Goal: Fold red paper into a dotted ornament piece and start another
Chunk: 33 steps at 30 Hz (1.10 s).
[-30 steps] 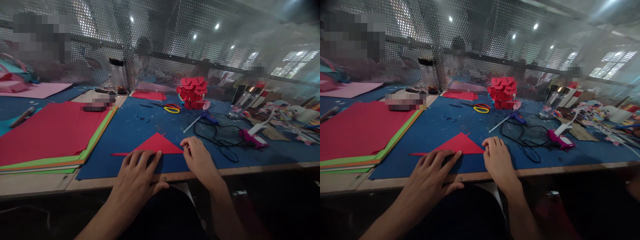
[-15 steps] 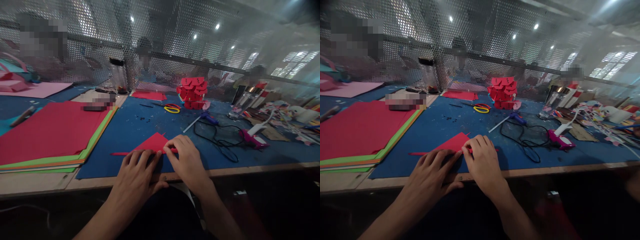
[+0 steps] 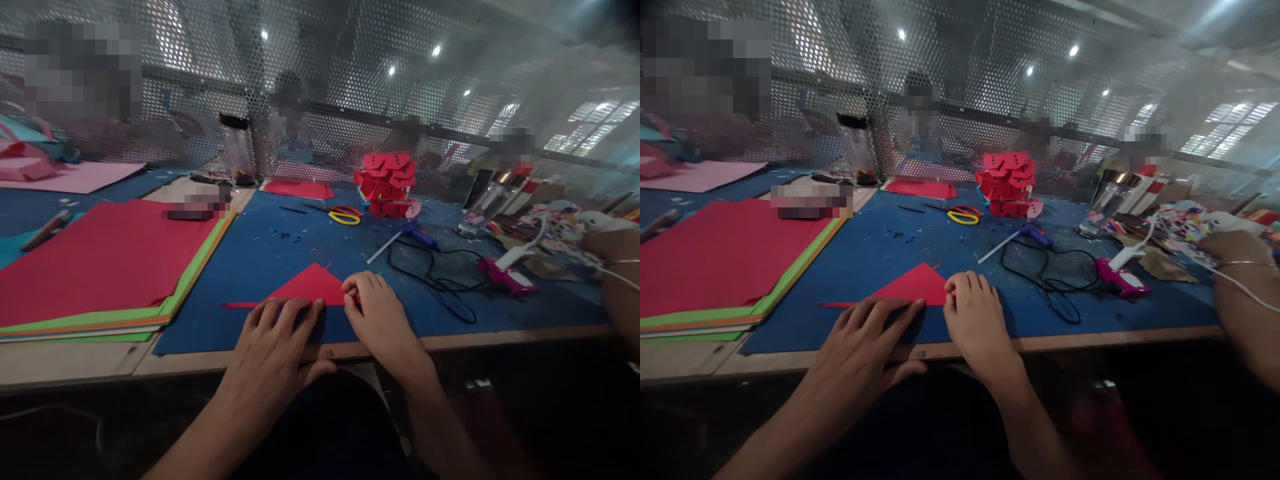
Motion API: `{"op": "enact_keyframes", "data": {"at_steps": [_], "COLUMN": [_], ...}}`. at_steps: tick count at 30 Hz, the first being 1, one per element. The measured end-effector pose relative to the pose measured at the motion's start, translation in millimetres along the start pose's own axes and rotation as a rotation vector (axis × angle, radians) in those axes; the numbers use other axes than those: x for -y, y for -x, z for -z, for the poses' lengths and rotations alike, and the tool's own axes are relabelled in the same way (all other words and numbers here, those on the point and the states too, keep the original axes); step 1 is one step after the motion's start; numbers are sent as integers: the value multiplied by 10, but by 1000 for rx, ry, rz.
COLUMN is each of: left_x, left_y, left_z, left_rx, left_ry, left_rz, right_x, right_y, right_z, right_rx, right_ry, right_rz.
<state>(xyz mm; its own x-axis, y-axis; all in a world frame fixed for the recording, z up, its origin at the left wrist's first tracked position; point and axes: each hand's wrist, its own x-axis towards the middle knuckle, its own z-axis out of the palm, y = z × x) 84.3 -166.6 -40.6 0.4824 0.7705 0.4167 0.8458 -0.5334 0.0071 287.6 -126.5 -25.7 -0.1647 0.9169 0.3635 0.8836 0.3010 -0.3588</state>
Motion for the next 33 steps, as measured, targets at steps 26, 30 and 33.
{"op": "enact_keyframes", "data": {"at_steps": [26,30,33], "left_x": [115,138,152], "left_y": [68,82,97], "left_z": [-17,-12,3], "left_rx": [-58,-70,-72], "left_ry": [51,32,23], "left_rz": [-48,-48,-46], "right_x": [-230,-229,-224], "right_y": [63,60,60], "right_z": [97,98,102], "right_rx": [-39,-36,-36], "right_ry": [-28,-31,-32], "right_rz": [-44,-47,-49]}}
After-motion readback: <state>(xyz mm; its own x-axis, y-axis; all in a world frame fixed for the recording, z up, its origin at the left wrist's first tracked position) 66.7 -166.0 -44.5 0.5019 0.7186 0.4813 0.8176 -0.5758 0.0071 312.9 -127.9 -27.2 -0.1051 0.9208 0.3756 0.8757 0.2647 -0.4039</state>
